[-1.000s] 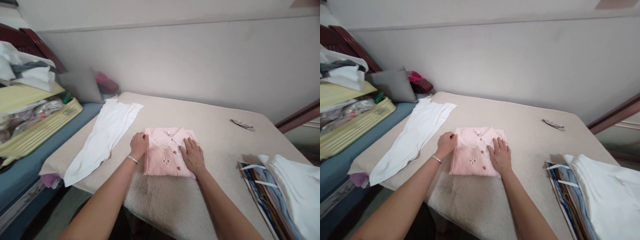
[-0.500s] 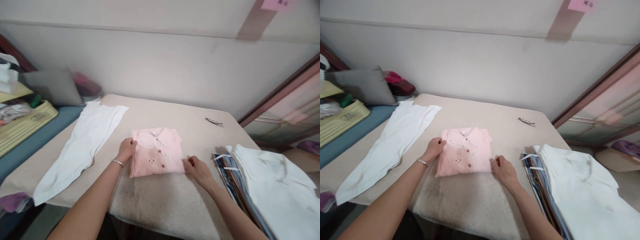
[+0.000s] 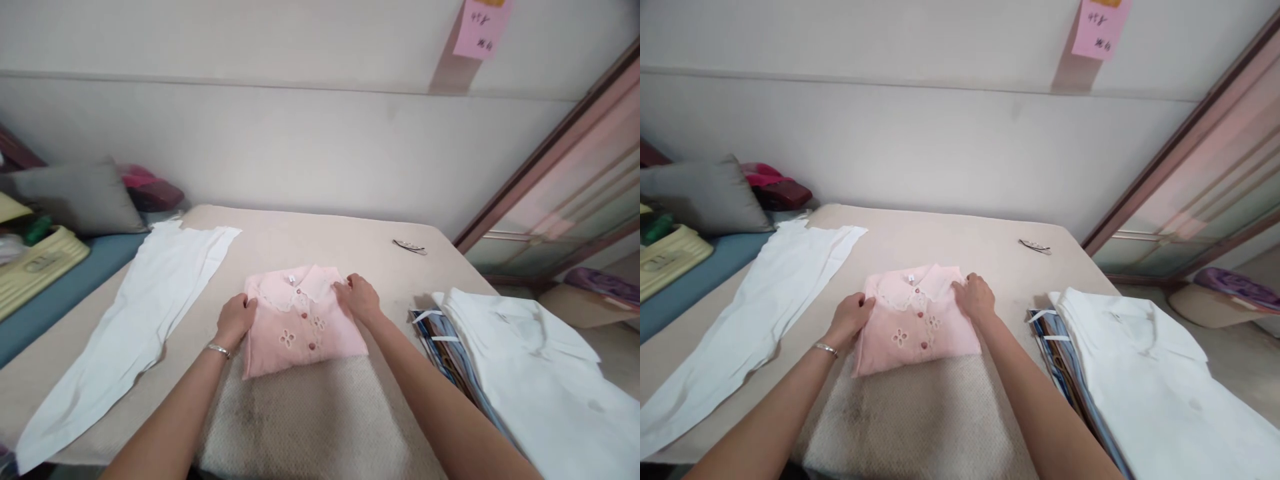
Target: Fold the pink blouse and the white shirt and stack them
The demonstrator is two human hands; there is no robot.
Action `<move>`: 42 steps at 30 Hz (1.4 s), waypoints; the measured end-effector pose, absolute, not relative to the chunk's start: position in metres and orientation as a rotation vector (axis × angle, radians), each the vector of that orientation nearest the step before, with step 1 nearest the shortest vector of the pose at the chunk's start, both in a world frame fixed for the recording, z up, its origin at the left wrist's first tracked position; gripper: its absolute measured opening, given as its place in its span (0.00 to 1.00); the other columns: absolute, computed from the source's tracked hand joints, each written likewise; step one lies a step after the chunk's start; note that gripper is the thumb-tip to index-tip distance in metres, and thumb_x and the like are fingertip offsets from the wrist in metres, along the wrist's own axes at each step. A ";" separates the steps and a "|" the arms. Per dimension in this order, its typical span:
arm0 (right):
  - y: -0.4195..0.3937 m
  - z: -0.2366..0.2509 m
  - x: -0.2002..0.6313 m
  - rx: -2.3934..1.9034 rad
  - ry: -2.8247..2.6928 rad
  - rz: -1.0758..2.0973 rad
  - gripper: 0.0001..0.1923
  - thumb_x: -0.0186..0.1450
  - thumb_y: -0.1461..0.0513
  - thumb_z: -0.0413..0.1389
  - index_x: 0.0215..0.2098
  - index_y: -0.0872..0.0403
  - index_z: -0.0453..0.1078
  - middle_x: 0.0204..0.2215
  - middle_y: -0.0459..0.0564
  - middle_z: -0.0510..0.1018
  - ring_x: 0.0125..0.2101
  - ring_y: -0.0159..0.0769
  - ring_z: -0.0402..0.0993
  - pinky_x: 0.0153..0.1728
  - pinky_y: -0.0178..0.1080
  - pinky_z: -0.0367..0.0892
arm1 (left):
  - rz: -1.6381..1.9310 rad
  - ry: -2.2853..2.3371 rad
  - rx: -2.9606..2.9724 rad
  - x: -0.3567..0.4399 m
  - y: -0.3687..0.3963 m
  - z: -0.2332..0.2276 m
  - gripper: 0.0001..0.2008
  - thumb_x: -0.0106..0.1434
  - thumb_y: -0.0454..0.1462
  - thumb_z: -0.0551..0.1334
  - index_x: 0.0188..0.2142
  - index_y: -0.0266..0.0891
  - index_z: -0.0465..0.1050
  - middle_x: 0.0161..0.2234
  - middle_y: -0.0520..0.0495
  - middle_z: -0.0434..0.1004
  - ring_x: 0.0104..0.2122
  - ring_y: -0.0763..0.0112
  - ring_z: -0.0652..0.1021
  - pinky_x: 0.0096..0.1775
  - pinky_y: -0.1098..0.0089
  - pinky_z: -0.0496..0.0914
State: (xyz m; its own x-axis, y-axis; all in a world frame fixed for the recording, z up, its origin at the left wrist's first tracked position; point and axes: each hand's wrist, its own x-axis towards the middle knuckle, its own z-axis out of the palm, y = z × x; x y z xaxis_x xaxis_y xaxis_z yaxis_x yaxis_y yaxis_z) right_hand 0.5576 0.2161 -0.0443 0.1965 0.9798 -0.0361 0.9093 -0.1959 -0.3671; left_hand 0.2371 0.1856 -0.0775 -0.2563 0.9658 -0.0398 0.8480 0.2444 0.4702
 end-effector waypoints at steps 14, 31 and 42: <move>0.244 -0.069 0.541 -2.345 -1.593 0.457 0.19 0.66 0.47 0.55 0.44 0.53 0.71 0.39 0.55 0.80 0.39 0.45 0.77 0.34 0.40 0.65 | 0.518 2.203 1.617 0.233 0.186 -0.083 0.15 0.65 0.45 0.55 0.25 0.42 0.64 0.26 0.47 0.74 0.28 0.66 0.72 0.29 0.68 0.54; 0.222 -0.086 0.532 -2.116 -1.730 -0.172 0.11 0.71 0.56 0.53 0.43 0.55 0.72 0.44 0.58 0.72 0.45 0.47 0.65 0.44 0.44 0.56 | 0.443 2.244 1.672 0.233 0.189 -0.085 0.15 0.65 0.47 0.55 0.26 0.43 0.66 0.27 0.46 0.76 0.29 0.62 0.74 0.29 0.68 0.57; 0.197 -0.101 0.501 -1.734 -2.043 -0.280 0.06 0.70 0.62 0.52 0.42 0.56 0.68 0.43 0.59 0.73 0.43 0.47 0.64 0.44 0.44 0.56 | 0.440 2.245 1.677 0.232 0.190 -0.086 0.15 0.64 0.48 0.55 0.25 0.44 0.64 0.26 0.47 0.74 0.27 0.63 0.73 0.29 0.68 0.57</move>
